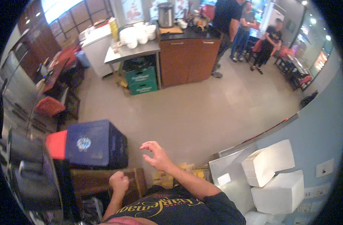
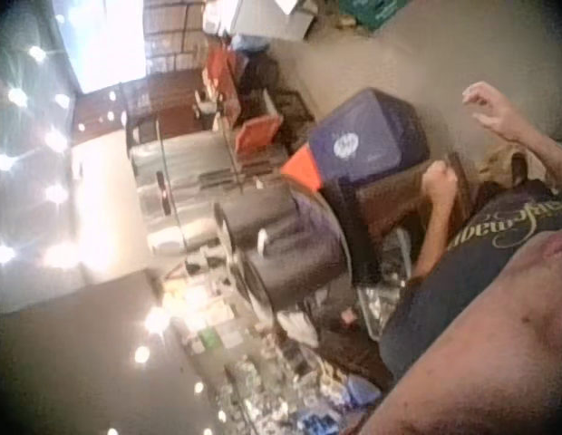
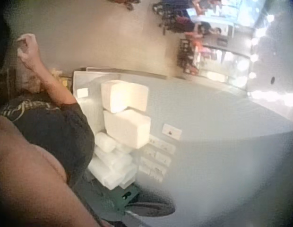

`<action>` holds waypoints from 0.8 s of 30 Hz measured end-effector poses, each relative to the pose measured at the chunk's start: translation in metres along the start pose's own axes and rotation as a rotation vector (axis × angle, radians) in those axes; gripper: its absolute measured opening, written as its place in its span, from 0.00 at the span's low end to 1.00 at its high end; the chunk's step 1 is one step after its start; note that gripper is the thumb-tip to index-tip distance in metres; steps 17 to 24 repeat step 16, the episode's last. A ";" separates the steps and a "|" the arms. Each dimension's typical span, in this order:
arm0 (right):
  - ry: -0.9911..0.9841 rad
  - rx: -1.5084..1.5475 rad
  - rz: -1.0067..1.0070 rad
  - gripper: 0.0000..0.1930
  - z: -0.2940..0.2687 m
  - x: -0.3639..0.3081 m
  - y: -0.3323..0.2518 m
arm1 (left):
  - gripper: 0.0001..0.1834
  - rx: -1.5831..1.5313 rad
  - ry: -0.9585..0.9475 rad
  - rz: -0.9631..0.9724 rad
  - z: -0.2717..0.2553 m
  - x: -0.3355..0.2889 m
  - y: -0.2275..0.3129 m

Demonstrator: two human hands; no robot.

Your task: The person uses scissors to cut the tip of a black lighter, then repeatedly inserts and removes the lighter's nozzle to adjust or clear it. The person works at a stainless steel counter in a commercial kitchen, handling the lighter and scissors throughout.

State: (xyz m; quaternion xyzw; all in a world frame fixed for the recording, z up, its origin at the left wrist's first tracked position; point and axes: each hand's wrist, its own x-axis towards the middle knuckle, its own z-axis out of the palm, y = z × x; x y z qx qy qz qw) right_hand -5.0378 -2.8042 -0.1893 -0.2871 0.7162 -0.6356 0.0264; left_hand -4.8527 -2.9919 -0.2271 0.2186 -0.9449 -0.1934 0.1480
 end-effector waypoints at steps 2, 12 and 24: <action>-0.044 0.138 0.216 0.07 -0.021 0.047 0.003 | 0.06 -0.076 0.112 -0.012 0.009 0.056 0.000; 0.201 -0.178 -0.906 0.14 -0.115 0.360 -0.106 | 0.13 -0.695 0.366 -0.084 0.012 0.441 -0.047; 0.093 -0.051 -1.276 0.43 -0.126 0.441 -0.169 | 0.13 -0.759 0.292 0.098 -0.027 0.600 -0.061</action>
